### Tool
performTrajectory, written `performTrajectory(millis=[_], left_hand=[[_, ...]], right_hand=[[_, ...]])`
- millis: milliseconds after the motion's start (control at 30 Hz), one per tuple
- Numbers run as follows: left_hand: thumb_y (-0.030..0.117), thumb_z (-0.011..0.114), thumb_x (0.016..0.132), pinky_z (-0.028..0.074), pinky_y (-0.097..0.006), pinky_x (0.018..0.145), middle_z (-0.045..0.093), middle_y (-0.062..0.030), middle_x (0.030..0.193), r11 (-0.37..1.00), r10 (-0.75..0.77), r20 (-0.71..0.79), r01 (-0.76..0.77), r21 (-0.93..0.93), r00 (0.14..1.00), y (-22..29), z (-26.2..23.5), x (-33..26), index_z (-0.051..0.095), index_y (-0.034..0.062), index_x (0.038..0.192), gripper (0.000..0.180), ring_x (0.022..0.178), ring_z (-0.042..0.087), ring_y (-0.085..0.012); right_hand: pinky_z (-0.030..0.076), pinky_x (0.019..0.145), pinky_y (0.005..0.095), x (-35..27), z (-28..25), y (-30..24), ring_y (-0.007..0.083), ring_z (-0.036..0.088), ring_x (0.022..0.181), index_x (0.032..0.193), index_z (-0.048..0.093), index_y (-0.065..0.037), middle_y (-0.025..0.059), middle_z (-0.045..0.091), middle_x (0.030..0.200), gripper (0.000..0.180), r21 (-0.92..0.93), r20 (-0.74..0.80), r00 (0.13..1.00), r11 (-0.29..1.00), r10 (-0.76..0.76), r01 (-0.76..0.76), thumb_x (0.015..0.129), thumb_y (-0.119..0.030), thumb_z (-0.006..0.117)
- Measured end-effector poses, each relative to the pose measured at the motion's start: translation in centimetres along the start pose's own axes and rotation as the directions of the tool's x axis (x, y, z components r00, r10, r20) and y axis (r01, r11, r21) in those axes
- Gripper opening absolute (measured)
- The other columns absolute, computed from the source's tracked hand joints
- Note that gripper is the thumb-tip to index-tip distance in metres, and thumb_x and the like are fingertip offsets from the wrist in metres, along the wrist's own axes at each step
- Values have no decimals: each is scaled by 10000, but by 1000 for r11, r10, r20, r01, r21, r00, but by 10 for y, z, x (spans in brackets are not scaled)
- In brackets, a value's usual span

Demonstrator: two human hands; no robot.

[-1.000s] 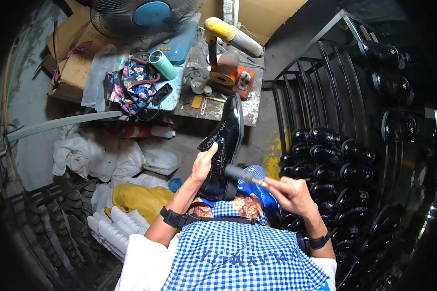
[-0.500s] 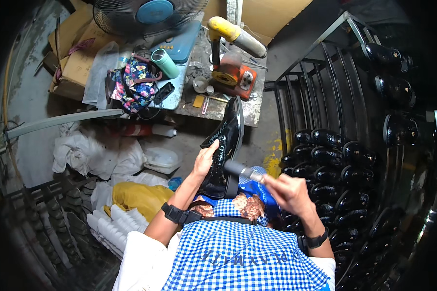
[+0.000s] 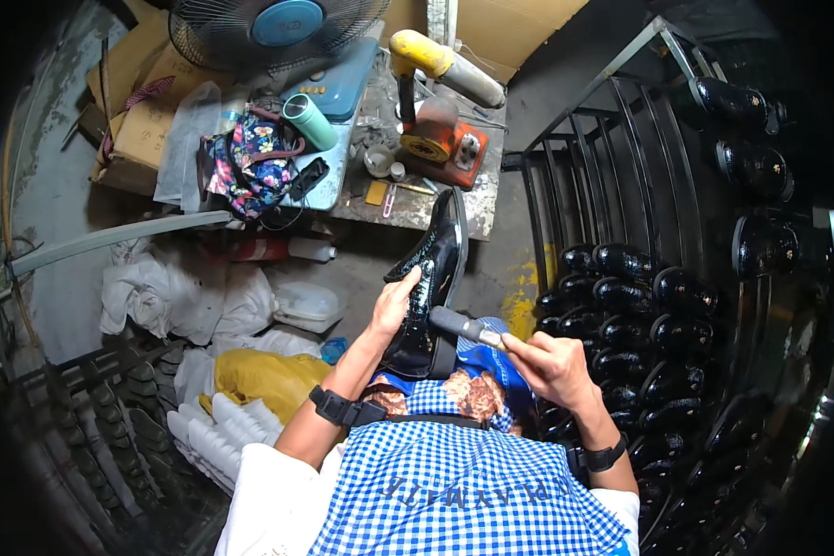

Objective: The recorder is cleaning and inspecting black leather dress shoes in a factory setting.

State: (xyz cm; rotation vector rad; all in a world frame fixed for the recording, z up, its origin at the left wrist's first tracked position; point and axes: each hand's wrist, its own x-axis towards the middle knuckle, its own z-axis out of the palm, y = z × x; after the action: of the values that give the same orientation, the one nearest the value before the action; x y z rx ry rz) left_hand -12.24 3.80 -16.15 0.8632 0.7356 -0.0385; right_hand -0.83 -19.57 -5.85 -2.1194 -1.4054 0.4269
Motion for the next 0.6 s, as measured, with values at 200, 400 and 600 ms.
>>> performTrajectory(millis=[200,400,600], left_hand=[[321,445,908,466,-197,586,640,-38,815,1000,5,-12,-4,17,1000,0,1,3,629,-20,942,389,645,590,-76],[313,450,909,457,-193,575,640,-28,787,1000,0,-38,1,17,999,-4,-2,5,637,-14,927,377,642,585,-69],[299,469,904,442,-179,561,639,-16,777,999,41,-81,-40,15,996,-13,-8,7,641,-6,914,350,635,576,-50]], right_hand=[[388,387,281,1,0,-9,169,480,424,1022,609,-129,28,474,610,307,-57,6,997,996,-75,75,720,-136,666],[408,403,286,2,3,-19,178,506,445,1023,610,-129,31,487,622,319,-29,88,987,990,-132,135,708,-134,667],[403,391,278,-17,-1,-11,174,516,438,986,641,-122,32,498,603,299,62,81,996,998,-19,14,690,-131,684]])
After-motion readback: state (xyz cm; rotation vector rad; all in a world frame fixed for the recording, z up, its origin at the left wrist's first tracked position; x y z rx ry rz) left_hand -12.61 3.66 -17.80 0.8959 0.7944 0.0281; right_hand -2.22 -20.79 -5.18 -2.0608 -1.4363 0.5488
